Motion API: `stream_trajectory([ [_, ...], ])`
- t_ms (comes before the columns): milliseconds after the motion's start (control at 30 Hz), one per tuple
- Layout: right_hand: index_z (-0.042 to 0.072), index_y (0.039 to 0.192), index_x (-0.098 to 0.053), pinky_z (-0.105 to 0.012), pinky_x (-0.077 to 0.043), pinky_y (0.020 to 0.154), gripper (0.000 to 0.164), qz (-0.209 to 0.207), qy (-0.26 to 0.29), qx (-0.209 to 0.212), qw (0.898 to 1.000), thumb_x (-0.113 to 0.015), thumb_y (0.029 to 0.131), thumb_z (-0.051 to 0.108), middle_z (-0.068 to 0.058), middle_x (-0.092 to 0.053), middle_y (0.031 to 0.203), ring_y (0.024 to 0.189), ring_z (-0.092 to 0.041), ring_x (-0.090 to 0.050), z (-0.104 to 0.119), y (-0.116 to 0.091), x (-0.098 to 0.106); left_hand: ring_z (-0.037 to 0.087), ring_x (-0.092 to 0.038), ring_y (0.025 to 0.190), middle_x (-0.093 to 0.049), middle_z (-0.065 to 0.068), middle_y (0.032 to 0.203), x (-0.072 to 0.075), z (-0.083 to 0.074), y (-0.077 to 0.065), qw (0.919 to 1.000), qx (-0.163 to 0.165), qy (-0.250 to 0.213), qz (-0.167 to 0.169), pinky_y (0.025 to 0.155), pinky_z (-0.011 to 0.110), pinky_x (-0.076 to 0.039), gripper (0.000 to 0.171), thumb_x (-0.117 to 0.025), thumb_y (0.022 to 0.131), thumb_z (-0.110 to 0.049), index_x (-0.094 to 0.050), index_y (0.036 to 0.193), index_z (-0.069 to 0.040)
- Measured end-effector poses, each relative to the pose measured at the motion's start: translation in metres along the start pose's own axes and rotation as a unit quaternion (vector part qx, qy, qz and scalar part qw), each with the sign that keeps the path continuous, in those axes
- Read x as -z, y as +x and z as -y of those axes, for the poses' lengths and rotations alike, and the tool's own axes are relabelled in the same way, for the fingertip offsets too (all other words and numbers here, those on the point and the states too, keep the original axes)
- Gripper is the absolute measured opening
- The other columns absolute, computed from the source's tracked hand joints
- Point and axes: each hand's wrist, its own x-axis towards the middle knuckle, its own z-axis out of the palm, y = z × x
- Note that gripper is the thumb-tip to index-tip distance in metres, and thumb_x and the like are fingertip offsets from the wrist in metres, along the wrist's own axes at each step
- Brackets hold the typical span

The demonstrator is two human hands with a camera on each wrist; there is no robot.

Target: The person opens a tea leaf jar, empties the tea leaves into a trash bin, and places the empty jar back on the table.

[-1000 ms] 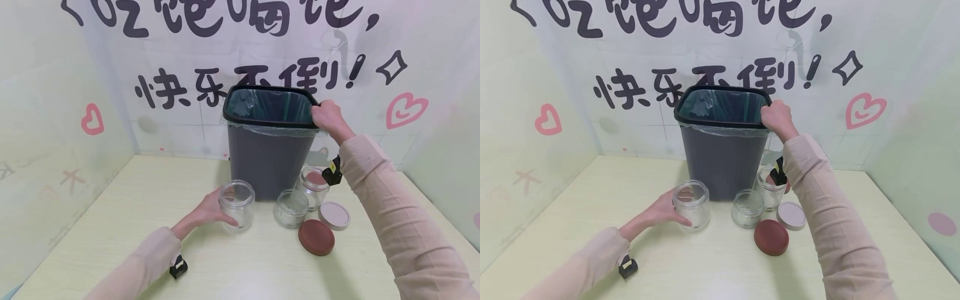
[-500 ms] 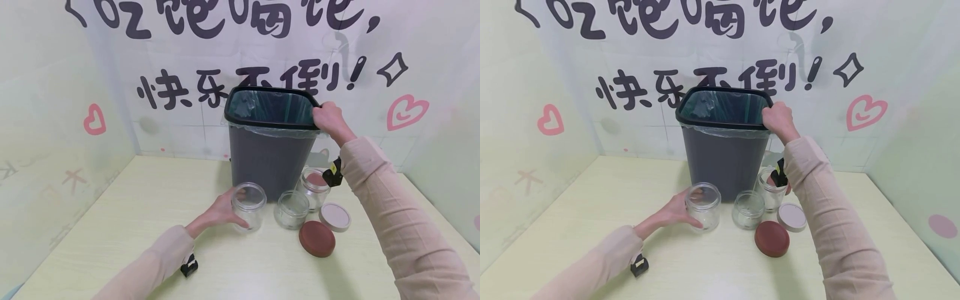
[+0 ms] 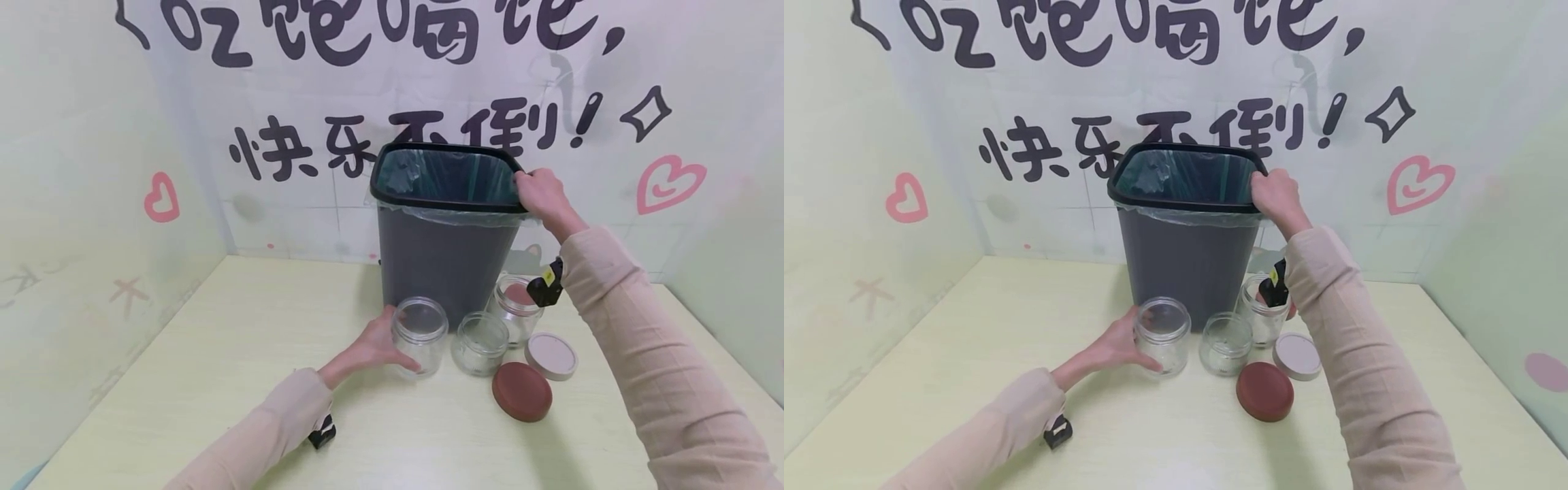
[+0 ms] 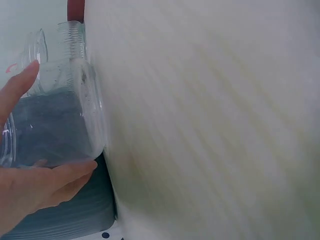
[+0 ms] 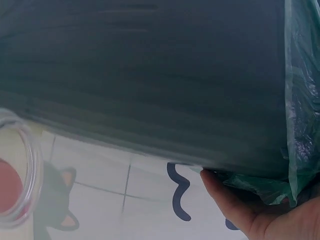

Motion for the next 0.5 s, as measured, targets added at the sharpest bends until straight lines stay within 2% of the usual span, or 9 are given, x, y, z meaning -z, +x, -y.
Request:
stream_trajectory([
  [100,0.001,0.087,-0.044,-0.033,-0.033,0.079,0.045,0.012,0.037,-0.003,0.999,-0.022,0.099,0.038,-0.015,-0.041,0.101,0.095,-0.028,-0.039,-0.002,-0.002,0.002,0.036,-0.054,0.111,-0.056,0.018,0.116,0.001,-0.002,0.001,1.0,-0.001,0.003,0.009,0.098,0.046,-0.043,0.089,-0.091,0.05,-0.011,-0.043,0.124,0.004],
  [200,0.008,0.083,-0.039,-0.029,-0.032,0.073,0.05,0.028,0.068,-0.006,0.997,-0.016,0.098,0.049,-0.011,-0.036,0.094,0.086,-0.023,-0.039,-0.007,-0.006,0.006,0.035,-0.051,0.117,-0.055,0.019,0.121,0.005,-0.004,0.001,0.9994,0.013,-0.015,0.028,0.101,0.046,-0.041,0.091,-0.09,0.052,-0.011,-0.04,0.127,0.005],
  [267,0.003,0.092,-0.045,-0.026,-0.034,0.075,0.062,0.036,0.074,-0.003,0.997,-0.011,0.096,0.054,-0.014,-0.04,0.104,0.09,-0.021,-0.041,-0.012,-0.01,0.009,0.036,-0.048,0.121,-0.052,0.02,0.127,0.011,-0.004,0.001,0.9977,0.024,-0.037,0.051,0.103,0.047,-0.039,0.094,-0.089,0.055,-0.011,-0.037,0.131,0.006],
  [367,-0.003,0.114,-0.048,-0.022,-0.045,0.079,0.076,0.05,0.099,0.001,0.994,-0.007,0.095,0.058,-0.02,-0.045,0.116,0.097,-0.022,-0.048,-0.023,-0.018,0.009,0.037,-0.041,0.128,-0.045,0.022,0.136,0.022,-0.003,0.0,0.9932,0.03,-0.061,0.094,0.105,0.048,-0.037,0.095,-0.086,0.062,-0.014,-0.031,0.136,0.006],
  [433,-0.005,0.133,-0.039,-0.024,-0.048,0.091,0.079,0.063,0.129,0.003,0.99,-0.006,0.096,0.057,-0.025,-0.044,0.132,0.113,-0.026,-0.049,-0.033,-0.025,0.009,0.037,-0.037,0.132,-0.039,0.023,0.141,0.031,0.0,-0.001,0.989,0.028,-0.085,0.118,0.107,0.048,-0.035,0.092,-0.083,0.069,-0.016,-0.027,0.139,0.007],
  [500,-0.006,0.141,-0.029,-0.029,-0.046,0.096,0.078,0.079,0.159,0.008,0.984,-0.007,0.097,0.054,-0.028,-0.042,0.138,0.121,-0.032,-0.048,-0.044,-0.034,0.006,0.036,-0.034,0.135,-0.036,0.023,0.144,0.039,0.002,-0.003,0.9855,0.023,-0.108,0.129,0.108,0.047,-0.033,0.086,-0.078,0.076,-0.018,-0.027,0.14,0.007],
])
